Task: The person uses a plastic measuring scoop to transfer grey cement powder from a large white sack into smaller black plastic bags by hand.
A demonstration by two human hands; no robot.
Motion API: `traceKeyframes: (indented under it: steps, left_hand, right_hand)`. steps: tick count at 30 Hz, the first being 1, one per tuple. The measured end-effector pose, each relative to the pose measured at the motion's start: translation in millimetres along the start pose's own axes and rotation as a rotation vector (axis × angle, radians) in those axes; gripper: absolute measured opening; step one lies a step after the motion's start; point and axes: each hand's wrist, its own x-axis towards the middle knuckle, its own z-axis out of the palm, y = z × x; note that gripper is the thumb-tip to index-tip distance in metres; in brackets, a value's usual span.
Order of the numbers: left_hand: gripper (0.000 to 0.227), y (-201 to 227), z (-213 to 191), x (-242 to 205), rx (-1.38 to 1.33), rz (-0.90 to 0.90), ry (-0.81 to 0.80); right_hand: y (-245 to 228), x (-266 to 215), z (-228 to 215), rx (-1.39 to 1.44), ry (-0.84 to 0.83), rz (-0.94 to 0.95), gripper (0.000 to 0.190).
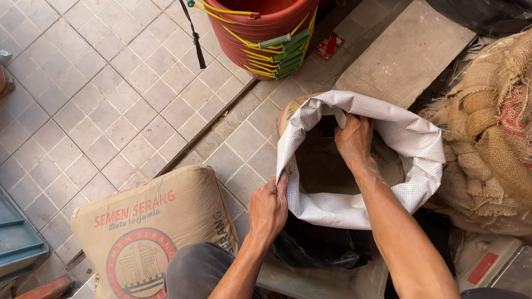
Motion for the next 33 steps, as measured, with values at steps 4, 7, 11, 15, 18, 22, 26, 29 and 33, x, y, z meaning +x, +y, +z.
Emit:
traceKeyframes:
  steps: [4,7,11,15,18,22,26,29,33]
  left_hand:
    - [0.056,-3,10,9,-0.017,0.046,0.014]
    - [0.058,1,9,7,-0.010,0.053,0.019]
    - [0.058,1,13,9,0.002,0.044,0.040]
    - [0.061,5,6,8,-0.006,0.032,0.082]
    - [0.063,16,-5,-8,0.046,-0.035,0.033]
    - [0.066,23,-6,-22,0.136,-0.073,-0.006]
    - [0.073,0,10,-27,0.223,-0.076,-0.043]
    - [0.070,8,-3,-54,0.266,-0.088,-0.099]
    - [0.069,-12,6,-81,0.340,-0.084,-0.097]
  right_hand:
    - [-1,10,1,-0.003,-0.187,-0.004,0.044]
    - [-11,13,5,-0.076,-0.312,-0.081,0.035]
    - [-19,8,16,-0.187,-0.410,-0.251,0.027]
    - [-34,-2,25,-0.300,-0.367,-0.343,0.025]
    - [-41,-10,33,-0.261,-0.499,-0.342,0.025]
    - [-54,-9,28,-0.202,-0.690,-0.180,0.026]
    - [-74,-4,5,-0.184,-0.916,-0.121,0.037]
    - [-74,-11,30,-0.295,-0.977,-0.074,0.044]
    - [-50,-11,33,-0.330,-1.067,-0.149,0.049]
